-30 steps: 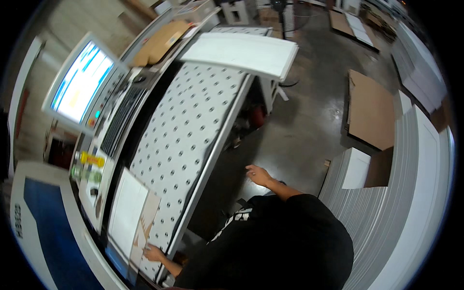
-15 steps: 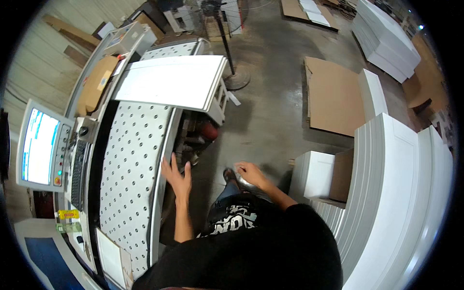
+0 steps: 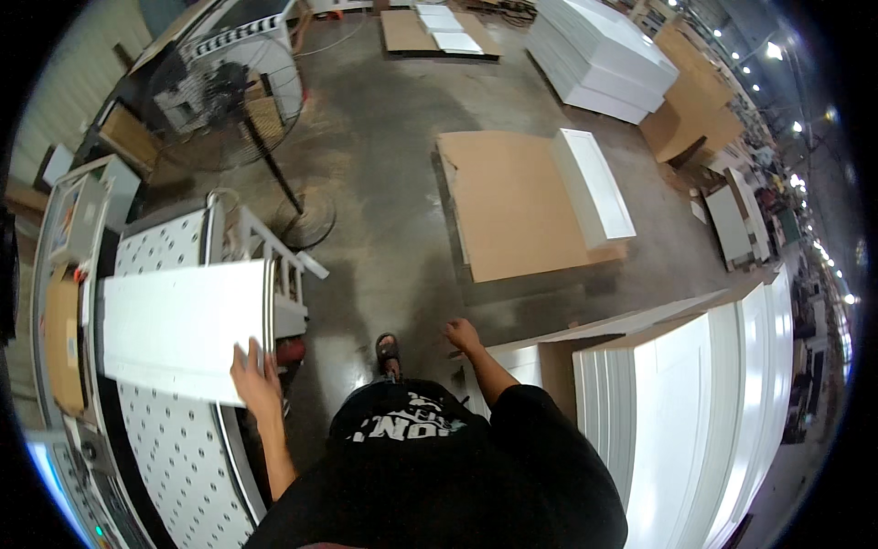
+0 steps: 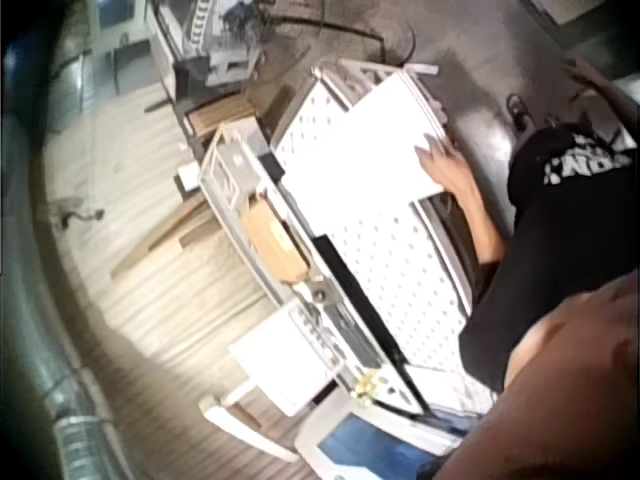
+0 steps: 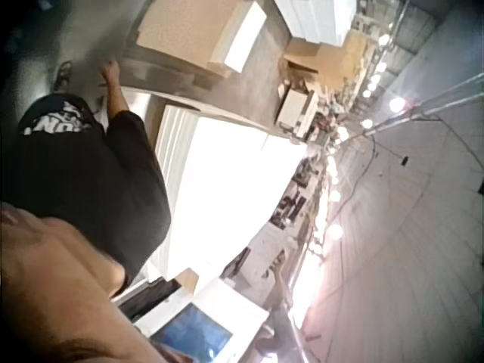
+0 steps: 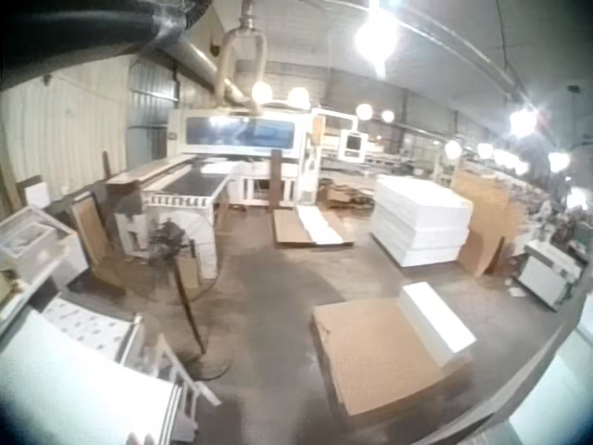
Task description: The person picks up white rectangular panels from a stack and places them onto a machine table. They use a handheld tool to mark or punch holes into the panels while they are positioned on the machine. The person then removes the processed panels and stacks them on a separate pile. The process is repeated for multiple panels.
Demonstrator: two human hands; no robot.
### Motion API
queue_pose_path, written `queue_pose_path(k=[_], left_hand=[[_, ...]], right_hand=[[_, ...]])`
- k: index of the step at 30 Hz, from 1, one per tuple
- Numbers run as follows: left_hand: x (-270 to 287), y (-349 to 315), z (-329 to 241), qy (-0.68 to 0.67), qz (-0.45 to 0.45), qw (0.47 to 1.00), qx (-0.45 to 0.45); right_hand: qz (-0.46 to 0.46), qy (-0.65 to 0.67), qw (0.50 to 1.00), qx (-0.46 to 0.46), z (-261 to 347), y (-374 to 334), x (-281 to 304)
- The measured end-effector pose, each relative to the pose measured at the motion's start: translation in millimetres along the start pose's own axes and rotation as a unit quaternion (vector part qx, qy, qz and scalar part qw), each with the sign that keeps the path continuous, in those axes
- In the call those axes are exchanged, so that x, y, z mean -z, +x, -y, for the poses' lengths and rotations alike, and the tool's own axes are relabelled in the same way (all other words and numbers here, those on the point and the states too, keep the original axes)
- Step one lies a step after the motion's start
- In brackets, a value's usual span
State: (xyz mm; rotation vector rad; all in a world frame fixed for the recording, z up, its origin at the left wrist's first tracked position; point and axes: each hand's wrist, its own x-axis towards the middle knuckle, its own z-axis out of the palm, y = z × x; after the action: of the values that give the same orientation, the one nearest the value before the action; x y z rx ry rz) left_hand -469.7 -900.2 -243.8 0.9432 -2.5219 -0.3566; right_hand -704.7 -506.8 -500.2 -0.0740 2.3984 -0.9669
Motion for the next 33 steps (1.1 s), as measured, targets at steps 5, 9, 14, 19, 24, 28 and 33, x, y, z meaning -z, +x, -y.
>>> queue_pose_path(k=[5, 9, 14, 19, 24, 28, 33], left_hand=[[5.8, 25.4, -6.1, 0.053, 0.09, 0.994, 0.025], [-13.9, 119.2, -74.2, -0.008, 0.06, 0.998, 0.002], [-101.3, 297.7, -215.6, -0.137, 0.157, 0.969, -0.134], [-185.4, 442.6, -342.9, -0.243, 0.191, 0.908, -0.284], [-263.5, 552.8, -432.8, -0.213, 0.31, 0.847, -0.376], [-320.0, 620.1, -443.7, -0.226, 0.322, 0.857, -0.332], [-407.1, 738.9, -429.7, -0.286, 0.322, 0.883, -0.185]], right_hand=[[0.014, -0.097, 0.978, -0.182, -110.8, 11.0, 27.8], [0.039, 0.061, 0.97, -0.231, -73.8, 9.9, -0.2], [0.071, 0.051, 0.984, -0.153, -82.0, 83.6, -45.9], [0.063, 0.07, 0.992, -0.079, -100.1, 254.1, 18.6], [0.005, 0.241, 0.935, -0.259, 62.3, 424.7, 152.3], [-0.069, 0.314, 0.925, -0.201, 160.1, 565.6, 244.2], [-0.035, 0.258, 0.958, -0.121, 240.1, 710.4, 290.7]])
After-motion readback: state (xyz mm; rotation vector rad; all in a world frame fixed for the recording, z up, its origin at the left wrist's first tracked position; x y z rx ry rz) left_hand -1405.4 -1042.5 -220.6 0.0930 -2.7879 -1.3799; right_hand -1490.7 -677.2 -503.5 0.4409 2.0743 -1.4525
